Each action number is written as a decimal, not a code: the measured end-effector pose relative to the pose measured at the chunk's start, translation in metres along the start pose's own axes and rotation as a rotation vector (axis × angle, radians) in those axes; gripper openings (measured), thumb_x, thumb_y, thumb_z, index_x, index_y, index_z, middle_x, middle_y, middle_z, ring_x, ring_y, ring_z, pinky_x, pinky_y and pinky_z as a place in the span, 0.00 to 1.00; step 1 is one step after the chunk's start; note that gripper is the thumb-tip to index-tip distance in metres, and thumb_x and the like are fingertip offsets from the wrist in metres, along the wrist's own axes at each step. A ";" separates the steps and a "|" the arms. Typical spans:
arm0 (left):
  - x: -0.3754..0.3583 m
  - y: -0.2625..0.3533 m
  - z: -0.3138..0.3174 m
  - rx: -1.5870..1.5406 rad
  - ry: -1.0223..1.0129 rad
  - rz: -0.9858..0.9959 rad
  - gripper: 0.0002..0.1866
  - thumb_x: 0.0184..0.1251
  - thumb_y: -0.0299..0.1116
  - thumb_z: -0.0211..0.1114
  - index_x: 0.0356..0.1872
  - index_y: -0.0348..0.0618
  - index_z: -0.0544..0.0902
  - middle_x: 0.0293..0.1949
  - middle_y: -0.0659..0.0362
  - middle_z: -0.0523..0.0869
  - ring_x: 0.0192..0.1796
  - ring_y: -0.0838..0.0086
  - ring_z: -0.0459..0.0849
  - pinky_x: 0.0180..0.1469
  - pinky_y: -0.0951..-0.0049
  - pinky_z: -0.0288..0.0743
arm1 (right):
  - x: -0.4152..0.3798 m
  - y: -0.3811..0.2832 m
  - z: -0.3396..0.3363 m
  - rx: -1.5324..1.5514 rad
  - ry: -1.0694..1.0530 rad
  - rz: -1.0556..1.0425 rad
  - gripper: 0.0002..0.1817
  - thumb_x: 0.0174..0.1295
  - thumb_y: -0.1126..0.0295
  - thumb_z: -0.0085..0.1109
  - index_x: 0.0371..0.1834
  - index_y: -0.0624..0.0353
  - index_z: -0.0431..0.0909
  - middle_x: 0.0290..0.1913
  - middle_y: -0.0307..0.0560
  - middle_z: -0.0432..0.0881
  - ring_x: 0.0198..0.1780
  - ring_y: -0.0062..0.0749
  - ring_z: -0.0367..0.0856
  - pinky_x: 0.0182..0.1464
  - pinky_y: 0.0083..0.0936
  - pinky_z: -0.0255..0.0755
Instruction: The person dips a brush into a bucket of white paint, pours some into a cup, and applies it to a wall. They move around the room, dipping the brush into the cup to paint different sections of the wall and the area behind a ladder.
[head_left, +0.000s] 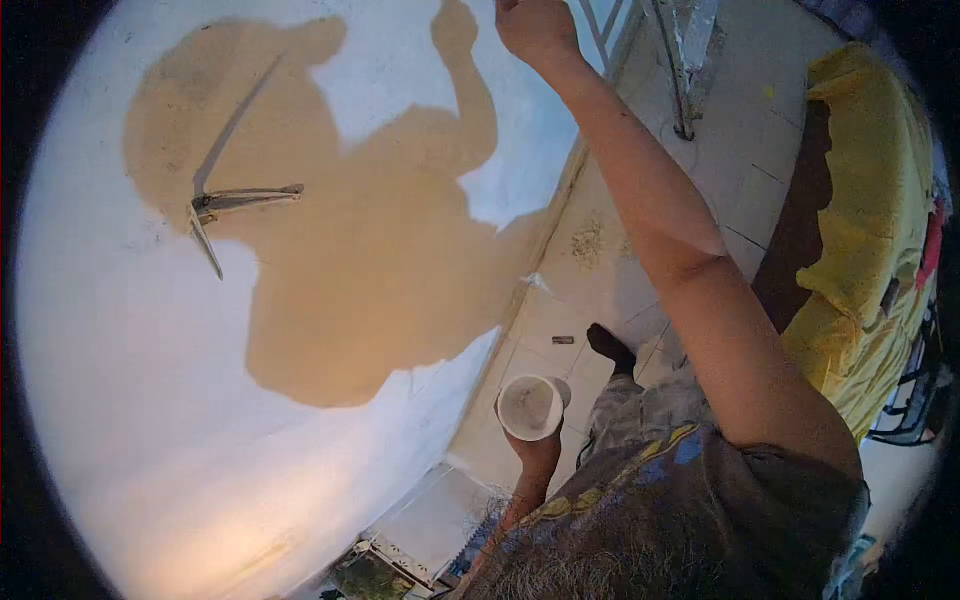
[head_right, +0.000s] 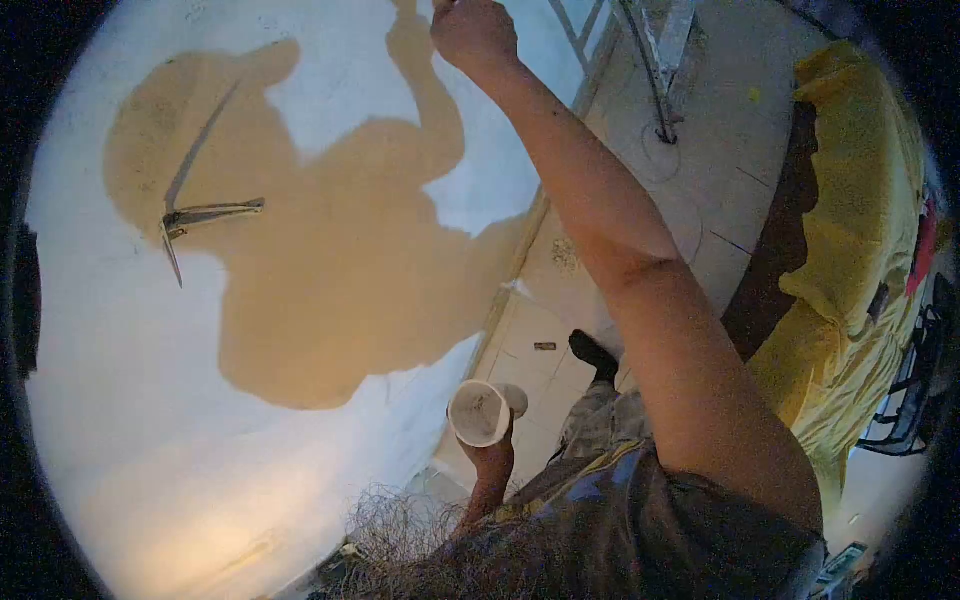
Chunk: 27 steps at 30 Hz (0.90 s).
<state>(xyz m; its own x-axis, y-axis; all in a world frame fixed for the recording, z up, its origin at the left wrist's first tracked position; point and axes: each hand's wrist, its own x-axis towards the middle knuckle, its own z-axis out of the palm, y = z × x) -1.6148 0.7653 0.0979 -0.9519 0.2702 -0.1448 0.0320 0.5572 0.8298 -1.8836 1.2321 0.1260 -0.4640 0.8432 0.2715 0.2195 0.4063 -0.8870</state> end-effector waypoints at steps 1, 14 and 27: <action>0.000 -0.002 -0.001 -0.001 -0.007 -0.033 0.43 0.48 0.25 0.80 0.65 0.38 0.64 0.57 0.51 0.75 0.61 0.62 0.76 0.63 0.62 0.71 | -0.010 -0.008 -0.003 -0.017 -0.002 0.010 0.20 0.71 0.52 0.47 0.43 0.59 0.79 0.37 0.60 0.86 0.41 0.59 0.86 0.44 0.53 0.79; 0.007 0.009 0.011 0.099 -0.110 0.048 0.42 0.52 0.25 0.78 0.68 0.39 0.64 0.57 0.51 0.77 0.61 0.62 0.77 0.65 0.59 0.71 | -0.195 0.096 0.075 0.262 -0.971 0.078 0.21 0.70 0.46 0.51 0.43 0.52 0.77 0.39 0.51 0.84 0.44 0.44 0.82 0.47 0.45 0.74; -0.011 -0.026 -0.001 0.178 -0.079 -0.044 0.39 0.56 0.25 0.78 0.68 0.37 0.65 0.63 0.49 0.74 0.65 0.61 0.74 0.67 0.55 0.72 | -0.266 0.202 0.142 0.172 -0.579 0.365 0.18 0.73 0.50 0.42 0.49 0.52 0.72 0.38 0.63 0.84 0.41 0.62 0.83 0.48 0.56 0.75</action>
<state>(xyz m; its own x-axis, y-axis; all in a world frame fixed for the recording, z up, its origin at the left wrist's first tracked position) -1.6058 0.7468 0.0783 -0.9270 0.2992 -0.2262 0.0511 0.6981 0.7142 -1.8379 1.0404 -0.1785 -0.7791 0.5729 -0.2544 0.3312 0.0317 -0.9430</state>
